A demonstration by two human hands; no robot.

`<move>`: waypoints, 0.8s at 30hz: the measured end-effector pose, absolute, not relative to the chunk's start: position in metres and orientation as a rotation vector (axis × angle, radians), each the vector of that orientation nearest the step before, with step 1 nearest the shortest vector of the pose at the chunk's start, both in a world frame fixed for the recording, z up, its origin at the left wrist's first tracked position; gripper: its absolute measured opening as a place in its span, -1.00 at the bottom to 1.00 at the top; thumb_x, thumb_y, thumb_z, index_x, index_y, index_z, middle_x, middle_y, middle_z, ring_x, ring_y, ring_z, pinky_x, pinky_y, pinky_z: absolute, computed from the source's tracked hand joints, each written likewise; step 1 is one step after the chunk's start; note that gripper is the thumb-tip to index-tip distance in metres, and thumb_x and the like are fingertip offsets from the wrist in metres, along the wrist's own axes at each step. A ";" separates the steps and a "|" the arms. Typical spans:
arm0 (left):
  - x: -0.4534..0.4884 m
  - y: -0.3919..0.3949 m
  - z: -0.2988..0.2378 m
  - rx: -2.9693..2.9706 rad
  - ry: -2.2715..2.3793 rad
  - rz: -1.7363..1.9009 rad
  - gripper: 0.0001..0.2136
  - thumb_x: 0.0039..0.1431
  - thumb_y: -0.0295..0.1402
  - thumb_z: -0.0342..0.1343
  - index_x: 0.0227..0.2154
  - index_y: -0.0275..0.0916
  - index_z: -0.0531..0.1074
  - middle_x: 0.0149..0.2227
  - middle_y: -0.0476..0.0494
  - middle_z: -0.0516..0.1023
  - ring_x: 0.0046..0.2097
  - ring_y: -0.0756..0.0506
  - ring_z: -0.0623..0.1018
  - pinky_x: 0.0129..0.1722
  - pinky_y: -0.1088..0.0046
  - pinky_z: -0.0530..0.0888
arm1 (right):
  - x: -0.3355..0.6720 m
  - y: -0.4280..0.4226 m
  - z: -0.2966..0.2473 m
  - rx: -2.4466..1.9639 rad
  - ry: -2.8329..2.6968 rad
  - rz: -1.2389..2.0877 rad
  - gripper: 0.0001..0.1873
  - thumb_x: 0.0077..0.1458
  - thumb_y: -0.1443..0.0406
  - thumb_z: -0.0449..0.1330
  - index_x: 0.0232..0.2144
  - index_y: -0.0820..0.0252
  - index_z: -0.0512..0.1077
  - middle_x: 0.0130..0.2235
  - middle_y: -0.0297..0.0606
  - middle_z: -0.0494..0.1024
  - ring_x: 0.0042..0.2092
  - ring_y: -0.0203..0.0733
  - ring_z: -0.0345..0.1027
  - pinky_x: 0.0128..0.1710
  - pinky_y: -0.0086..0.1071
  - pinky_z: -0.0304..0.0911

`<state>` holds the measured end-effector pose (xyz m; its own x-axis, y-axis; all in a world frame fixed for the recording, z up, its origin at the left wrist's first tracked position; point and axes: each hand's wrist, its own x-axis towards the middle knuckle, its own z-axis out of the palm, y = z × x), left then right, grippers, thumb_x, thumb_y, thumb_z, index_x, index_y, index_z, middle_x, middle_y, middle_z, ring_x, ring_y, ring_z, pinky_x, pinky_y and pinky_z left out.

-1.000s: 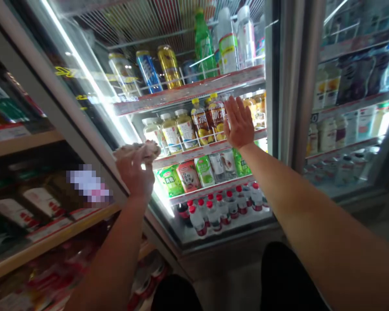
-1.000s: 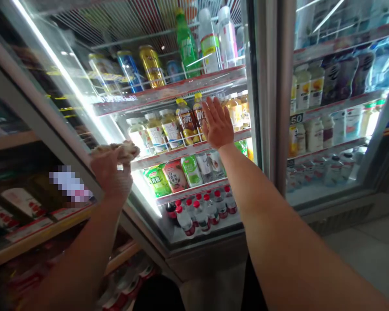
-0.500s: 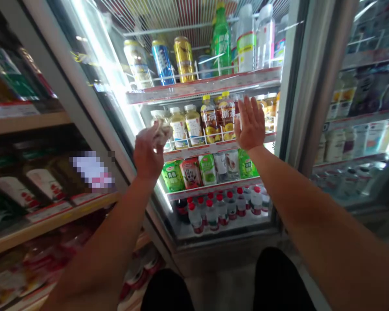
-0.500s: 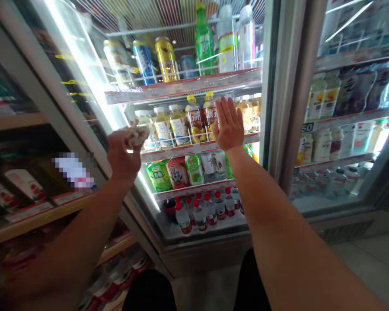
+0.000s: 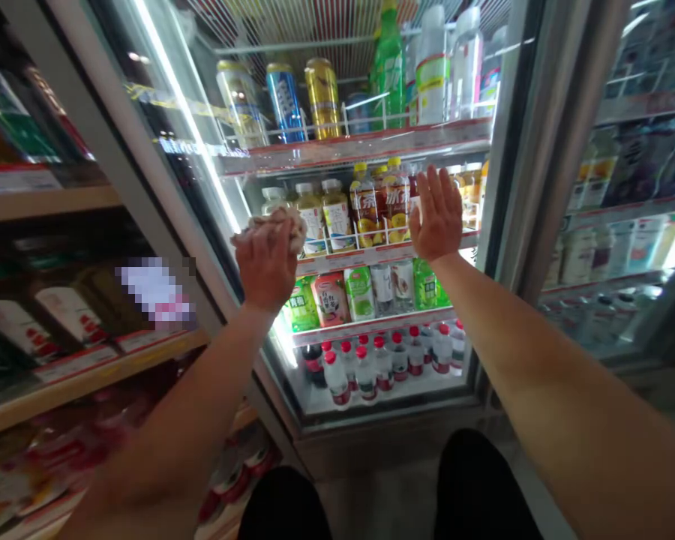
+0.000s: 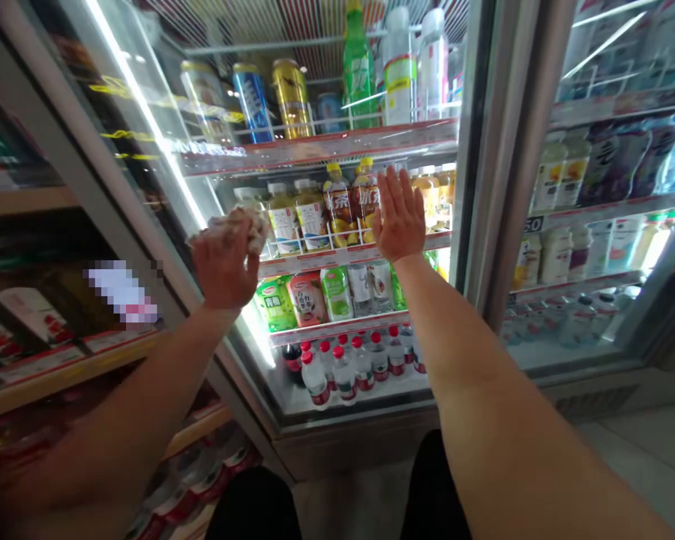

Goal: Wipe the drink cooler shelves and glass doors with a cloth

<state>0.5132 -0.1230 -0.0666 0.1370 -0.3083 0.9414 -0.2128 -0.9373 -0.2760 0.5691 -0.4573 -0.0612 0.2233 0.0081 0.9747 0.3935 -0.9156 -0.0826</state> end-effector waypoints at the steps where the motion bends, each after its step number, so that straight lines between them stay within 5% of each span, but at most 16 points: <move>1: 0.514 -0.124 -0.077 -2.307 0.582 -1.882 -0.56 0.37 -0.27 0.01 0.28 -0.12 0.31 0.17 -0.24 0.40 0.20 -0.30 0.33 0.25 -0.03 0.21 | 0.569 -0.457 -0.061 -2.186 -0.377 -1.747 -0.31 0.30 0.24 -0.17 0.44 0.13 -0.08 0.44 -0.20 0.06 0.48 0.04 -0.24 0.42 0.17 -0.16; 5: 0.517 -0.120 -0.073 -2.331 0.721 -1.742 -0.61 0.41 -0.35 -0.09 0.22 0.00 0.37 0.14 -0.14 0.45 0.17 -0.24 0.38 0.25 0.05 0.22 | 0.570 -0.458 -0.061 -2.174 -0.387 -1.768 -0.31 0.30 0.23 -0.17 0.44 0.11 -0.08 0.43 -0.20 0.09 0.47 0.04 -0.22 0.42 0.18 -0.14; 12: 0.512 -0.132 -0.016 -2.358 0.551 -2.017 -0.51 0.41 -0.38 -0.11 0.36 -0.23 0.14 0.39 -0.17 0.16 0.38 -0.24 0.12 0.36 -0.03 0.06 | 0.569 -0.458 -0.061 -2.185 -0.397 -1.730 -0.30 0.28 0.25 -0.16 0.44 0.16 -0.08 0.44 -0.18 0.05 0.48 0.07 -0.25 0.41 0.18 -0.15; 18: 0.509 -0.137 -0.040 -2.474 0.724 -1.769 -0.61 0.42 -0.31 -0.16 0.22 -0.03 0.35 0.35 -0.01 0.26 0.39 -0.22 0.15 0.34 -0.06 0.08 | 0.570 -0.458 -0.061 -2.154 -0.392 -1.789 -0.32 0.29 0.24 -0.17 0.43 0.11 -0.04 0.43 -0.21 0.10 0.47 0.06 -0.18 0.40 0.19 -0.10; 24: 0.515 -0.140 0.016 -2.527 0.579 -1.980 -0.55 0.38 -0.26 -0.16 0.25 -0.23 0.27 0.35 -0.09 0.24 0.45 -0.17 -0.04 0.39 -0.08 -0.14 | 0.572 -0.459 -0.062 -2.138 -0.388 -1.815 -0.34 0.29 0.24 -0.17 0.41 0.18 0.03 0.41 -0.16 0.14 0.46 0.05 -0.16 0.40 0.14 -0.08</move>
